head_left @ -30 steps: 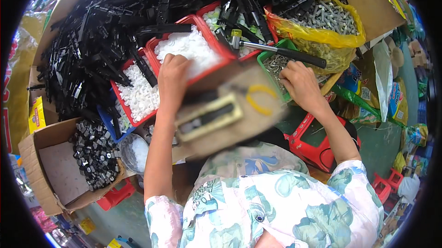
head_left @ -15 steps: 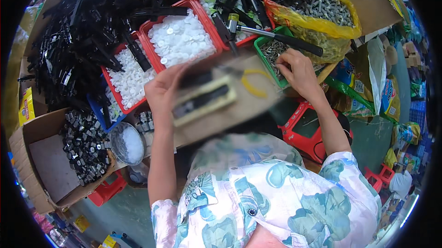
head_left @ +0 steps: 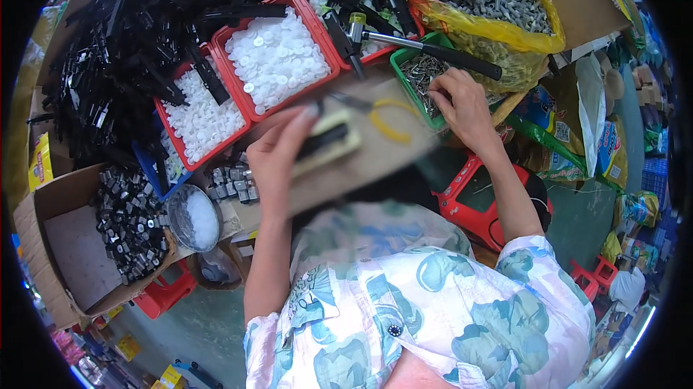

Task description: The person assembles mechanical components at a workstation by picking parts from trays, placing them into a fixture, and fitting them together using pliers, a small hammer, and their hands.

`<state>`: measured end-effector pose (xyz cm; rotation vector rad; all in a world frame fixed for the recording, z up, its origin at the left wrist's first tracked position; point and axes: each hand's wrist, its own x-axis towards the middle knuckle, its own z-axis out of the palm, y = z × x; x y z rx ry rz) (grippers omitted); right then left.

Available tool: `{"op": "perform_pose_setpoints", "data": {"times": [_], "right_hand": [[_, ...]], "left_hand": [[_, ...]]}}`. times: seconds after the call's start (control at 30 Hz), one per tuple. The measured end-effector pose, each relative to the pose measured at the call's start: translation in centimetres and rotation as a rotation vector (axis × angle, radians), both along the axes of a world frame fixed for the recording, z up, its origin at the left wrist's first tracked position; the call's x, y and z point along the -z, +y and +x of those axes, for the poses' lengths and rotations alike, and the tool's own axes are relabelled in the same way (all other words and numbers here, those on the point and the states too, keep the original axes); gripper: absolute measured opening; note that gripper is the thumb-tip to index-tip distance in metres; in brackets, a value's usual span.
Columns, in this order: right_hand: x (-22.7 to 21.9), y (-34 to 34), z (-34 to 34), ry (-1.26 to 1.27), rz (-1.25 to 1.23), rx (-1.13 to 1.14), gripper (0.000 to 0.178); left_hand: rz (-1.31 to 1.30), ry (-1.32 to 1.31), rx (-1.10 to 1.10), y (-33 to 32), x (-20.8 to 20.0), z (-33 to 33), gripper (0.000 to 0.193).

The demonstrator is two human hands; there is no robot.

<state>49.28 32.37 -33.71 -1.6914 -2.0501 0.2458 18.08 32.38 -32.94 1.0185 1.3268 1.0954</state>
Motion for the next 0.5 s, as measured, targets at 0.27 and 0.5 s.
{"op": "perform_pose_setpoints", "data": {"times": [0.27,0.5], "right_hand": [[-3.3,-0.8,-4.1,0.215,0.044,-0.015,0.009],[-3.7,-0.5,-11.7,0.461,0.149,-0.236,0.011]], "left_hand": [[-0.100,-0.161,-0.005,-0.1,0.7,0.2,0.019],[-0.199,-0.396,-0.054,-0.7,-0.5,1.7,0.019]]}}
